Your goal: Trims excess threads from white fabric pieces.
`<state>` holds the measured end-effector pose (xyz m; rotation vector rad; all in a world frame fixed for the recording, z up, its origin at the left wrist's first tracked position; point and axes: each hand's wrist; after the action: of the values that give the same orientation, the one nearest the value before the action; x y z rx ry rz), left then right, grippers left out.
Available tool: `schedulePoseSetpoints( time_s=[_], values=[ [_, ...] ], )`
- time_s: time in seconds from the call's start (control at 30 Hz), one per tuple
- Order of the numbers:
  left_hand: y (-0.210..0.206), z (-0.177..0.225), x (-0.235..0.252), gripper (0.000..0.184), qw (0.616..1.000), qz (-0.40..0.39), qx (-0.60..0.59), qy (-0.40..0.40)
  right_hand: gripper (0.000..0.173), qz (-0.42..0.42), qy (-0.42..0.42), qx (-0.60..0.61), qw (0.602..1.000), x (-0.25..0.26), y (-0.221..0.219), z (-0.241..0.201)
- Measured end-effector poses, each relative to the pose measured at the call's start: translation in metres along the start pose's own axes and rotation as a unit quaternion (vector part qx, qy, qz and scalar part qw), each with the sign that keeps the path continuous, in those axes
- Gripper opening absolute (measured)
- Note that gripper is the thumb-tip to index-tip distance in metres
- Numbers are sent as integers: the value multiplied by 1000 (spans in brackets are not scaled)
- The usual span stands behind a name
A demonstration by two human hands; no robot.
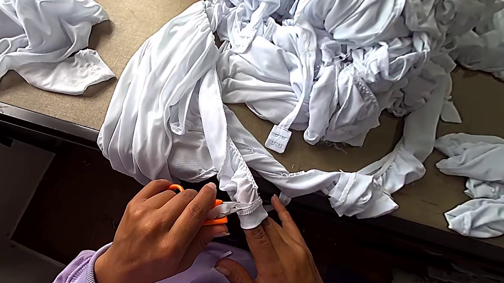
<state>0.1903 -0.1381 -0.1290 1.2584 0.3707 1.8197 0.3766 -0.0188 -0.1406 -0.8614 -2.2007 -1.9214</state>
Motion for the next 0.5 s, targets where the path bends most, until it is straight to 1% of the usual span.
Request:
schedulePoseSetpoints(
  time_s=[0.2,0.37,0.5],
  values=[
    [-2,0,4,40,1000,-3,-3,-9,60,-3,8,-6,1000,2,0,-1],
    [0,-1,8,42,999,-32,2,-13,56,-1,5,-54,999,2,-1,0],
    [-1,-1,8,36,999,-42,0,-14,55,-5,11,-90,996,2,0,1]
  ],
)
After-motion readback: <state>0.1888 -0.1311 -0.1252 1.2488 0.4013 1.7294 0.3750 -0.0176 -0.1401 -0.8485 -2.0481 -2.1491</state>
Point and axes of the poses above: each hand's wrist, its own x-axis towards the middle knuckle, its own y-axis out of the back of the hand, z = x × y, and after that the axes turned 14 degrees about -x, right-handed
